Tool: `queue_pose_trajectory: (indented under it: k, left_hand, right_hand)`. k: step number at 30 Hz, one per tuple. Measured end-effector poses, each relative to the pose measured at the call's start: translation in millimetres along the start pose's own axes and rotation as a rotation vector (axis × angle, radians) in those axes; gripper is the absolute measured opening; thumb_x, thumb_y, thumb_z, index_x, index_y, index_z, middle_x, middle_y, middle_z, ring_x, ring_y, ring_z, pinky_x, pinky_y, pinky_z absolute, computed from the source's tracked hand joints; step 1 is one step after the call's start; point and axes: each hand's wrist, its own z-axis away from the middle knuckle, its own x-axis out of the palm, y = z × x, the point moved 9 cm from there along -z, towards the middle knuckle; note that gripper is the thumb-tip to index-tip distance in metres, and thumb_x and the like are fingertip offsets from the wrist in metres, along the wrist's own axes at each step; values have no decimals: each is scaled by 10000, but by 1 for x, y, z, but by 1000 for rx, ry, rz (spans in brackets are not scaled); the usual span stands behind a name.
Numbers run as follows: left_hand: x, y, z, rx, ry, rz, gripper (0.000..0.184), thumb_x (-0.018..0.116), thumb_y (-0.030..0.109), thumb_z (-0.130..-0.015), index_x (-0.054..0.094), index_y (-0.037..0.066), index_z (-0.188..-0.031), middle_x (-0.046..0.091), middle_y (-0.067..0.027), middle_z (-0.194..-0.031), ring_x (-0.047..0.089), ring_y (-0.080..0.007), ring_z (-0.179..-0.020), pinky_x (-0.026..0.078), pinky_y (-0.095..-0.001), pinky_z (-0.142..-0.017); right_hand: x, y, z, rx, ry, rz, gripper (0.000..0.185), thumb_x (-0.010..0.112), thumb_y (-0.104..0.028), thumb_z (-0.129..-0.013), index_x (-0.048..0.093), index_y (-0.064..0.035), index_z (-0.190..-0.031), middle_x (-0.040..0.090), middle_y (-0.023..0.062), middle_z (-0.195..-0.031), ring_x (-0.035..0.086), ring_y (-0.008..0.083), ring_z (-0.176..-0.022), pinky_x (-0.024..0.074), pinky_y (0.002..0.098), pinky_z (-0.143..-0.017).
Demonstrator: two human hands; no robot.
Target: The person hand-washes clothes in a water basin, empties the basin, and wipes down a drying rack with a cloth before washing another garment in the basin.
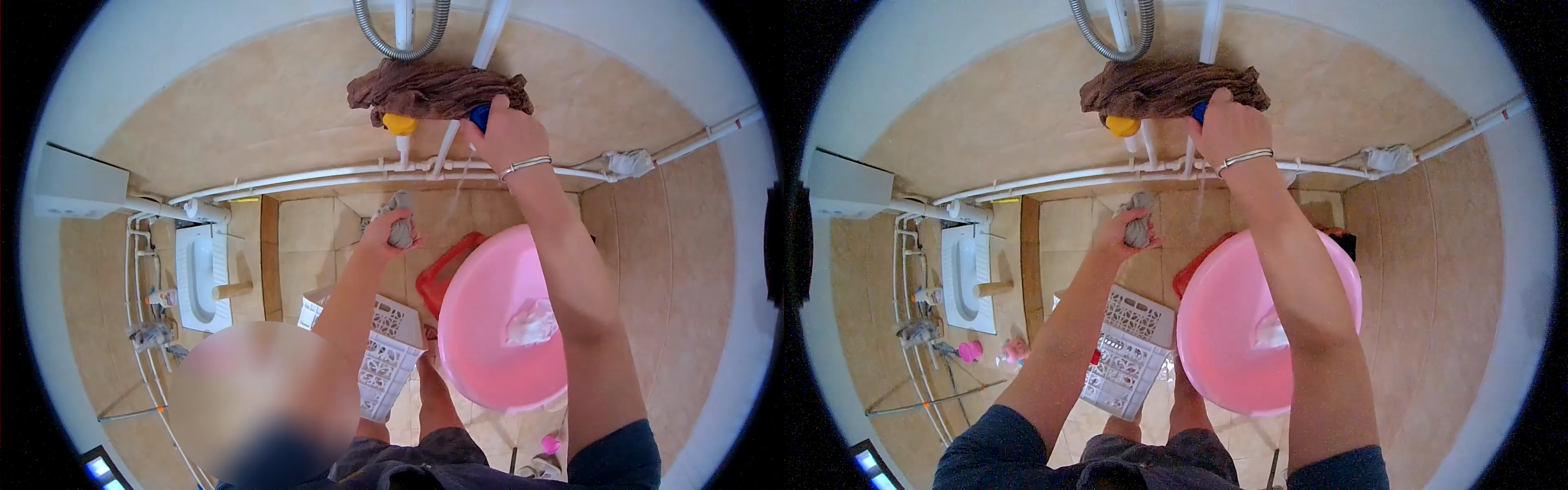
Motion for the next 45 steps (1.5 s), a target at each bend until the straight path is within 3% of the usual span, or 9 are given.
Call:
queue_pose_trajectory:
  k: [5,10,15,18,19,21,22,27,45]
  left_hand:
    - [-28,-6,22,33,50,97,152,575,141,-720,487,76,-825,502,-78,-669,499,-223,-603,458,-408,-601]
    - [-63,-17,45,84,118,112,207,579,107,-716,461,18,-861,501,-92,-728,482,-211,-623,429,-344,-515]
    - [-114,-29,42,122,92,230,182,588,56,-688,465,26,-819,490,-75,-693,478,-184,-621,384,-293,-481]
    - [-125,-41,44,79,94,316,166,564,49,-692,461,14,-818,486,-78,-697,470,-184,-615,388,-288,-492]
    - [-128,-46,42,69,99,313,166,564,49,-692,461,14,-818,486,-78,-697,470,-184,-615,388,-288,-492]
    - [-132,-55,39,67,127,308,168,547,49,-697,454,4,-830,484,-85,-713,471,-186,-627,390,-283,-499]
    - [-131,-60,37,59,132,305,168,547,49,-697,454,4,-830,484,-85,-713,471,-186,-627,390,-283,-499]
    - [-126,-86,27,39,109,301,192,521,58,-705,440,0,-870,484,-93,-745,466,-193,-649,392,-281,-513]
    - [-117,-91,47,143,52,307,212,496,92,-729,443,-3,-911,498,-94,-769,483,-190,-668,394,-287,-540]
  right_hand:
    - [-5,3,7,105,97,20,397,534,-355,-727,461,28,-800,577,200,-702,580,321,-667,473,375,-607]
    - [5,96,58,262,53,-468,428,503,-339,-773,479,-14,-1050,578,124,-775,564,174,-676,439,274,-626]
    - [7,381,327,678,683,-860,102,529,-121,-782,530,-56,-861,523,1,-765,459,68,-626,400,183,-514]
    - [44,422,516,1134,625,-618,212,453,-243,-822,492,-102,-668,412,-42,-504,320,53,-394,261,198,-350]
    - [114,458,600,1410,251,-824,294,411,-343,-827,514,-118,-668,427,-29,-489,330,59,-365,275,192,-322]
    - [200,355,643,1732,428,-1450,238,441,-360,-801,545,-146,-796,471,-36,-542,351,68,-381,248,200,-279]
    - [274,338,680,1495,-51,-1973,266,451,-346,-799,519,-137,-947,540,-22,-666,439,81,-460,297,185,-315]
    - [352,206,631,1800,-74,-1866,282,449,-327,-803,491,-127,-998,571,4,-770,509,124,-562,382,222,-402]
    - [410,154,486,1687,20,-1960,238,461,-271,-807,514,-73,-926,552,31,-727,482,123,-560,384,236,-446]
